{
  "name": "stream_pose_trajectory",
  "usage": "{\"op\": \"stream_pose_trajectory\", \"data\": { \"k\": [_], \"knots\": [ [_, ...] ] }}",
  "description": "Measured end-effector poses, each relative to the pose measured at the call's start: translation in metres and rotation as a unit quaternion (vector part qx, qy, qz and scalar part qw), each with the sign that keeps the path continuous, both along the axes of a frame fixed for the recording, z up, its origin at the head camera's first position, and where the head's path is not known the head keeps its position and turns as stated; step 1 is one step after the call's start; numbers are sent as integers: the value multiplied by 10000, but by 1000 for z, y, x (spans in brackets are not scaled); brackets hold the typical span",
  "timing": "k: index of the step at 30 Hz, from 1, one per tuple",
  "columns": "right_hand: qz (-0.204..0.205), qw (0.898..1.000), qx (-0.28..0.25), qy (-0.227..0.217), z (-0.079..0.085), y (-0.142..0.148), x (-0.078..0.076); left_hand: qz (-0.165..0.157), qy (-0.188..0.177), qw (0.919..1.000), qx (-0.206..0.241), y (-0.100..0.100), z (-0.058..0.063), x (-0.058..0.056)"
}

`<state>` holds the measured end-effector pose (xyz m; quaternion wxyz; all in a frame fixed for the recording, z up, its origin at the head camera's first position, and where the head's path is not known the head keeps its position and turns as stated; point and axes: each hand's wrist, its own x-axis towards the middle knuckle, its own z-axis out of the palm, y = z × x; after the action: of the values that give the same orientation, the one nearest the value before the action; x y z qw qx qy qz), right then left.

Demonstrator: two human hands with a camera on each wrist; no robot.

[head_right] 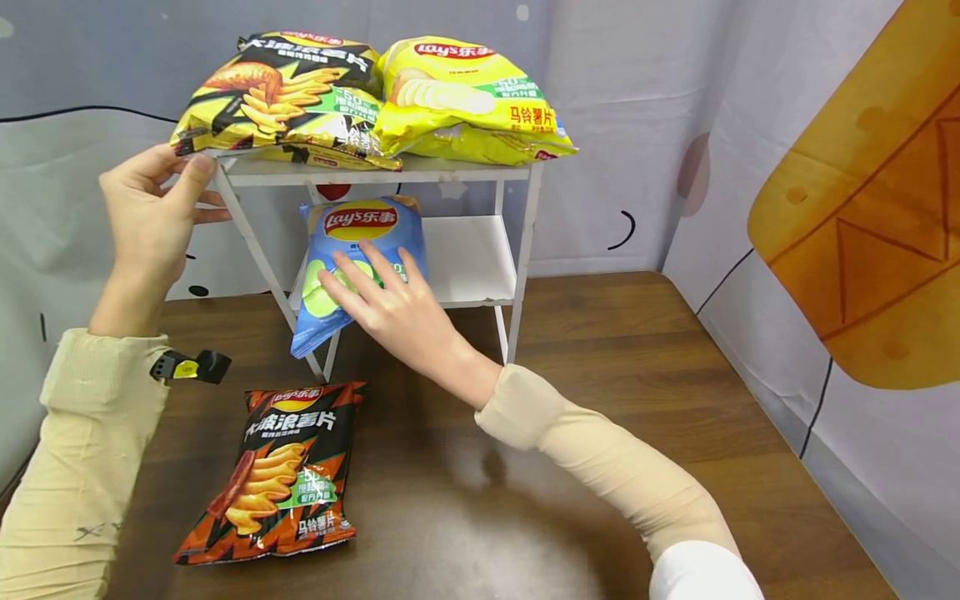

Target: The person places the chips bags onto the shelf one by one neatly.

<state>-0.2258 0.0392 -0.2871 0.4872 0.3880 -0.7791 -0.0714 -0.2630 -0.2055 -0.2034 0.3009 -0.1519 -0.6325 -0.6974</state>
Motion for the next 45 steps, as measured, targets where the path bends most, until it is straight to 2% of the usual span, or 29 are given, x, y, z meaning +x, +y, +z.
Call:
{"op": "stream_pose_trajectory", "data": {
  "k": [15, 21, 36, 45],
  "knots": [
    [-212, 9997, 5, -86, -1, -18, -26, -78, 85, 9999, 76, 1, 0, 0],
    [-331, 9994, 22, -56, -3, -23, -34, 4, 82, 10000, -22, 0, -1, 1],
    [-424, 9990, 151, -63, -8, -31, -45, -35, 99, 9999, -6, 1, -1, 0],
    [-362, 9991, 194, -67, -9, -33, -45, -30, 130, 9999, -59, 1, -2, 0]
  ]
}}
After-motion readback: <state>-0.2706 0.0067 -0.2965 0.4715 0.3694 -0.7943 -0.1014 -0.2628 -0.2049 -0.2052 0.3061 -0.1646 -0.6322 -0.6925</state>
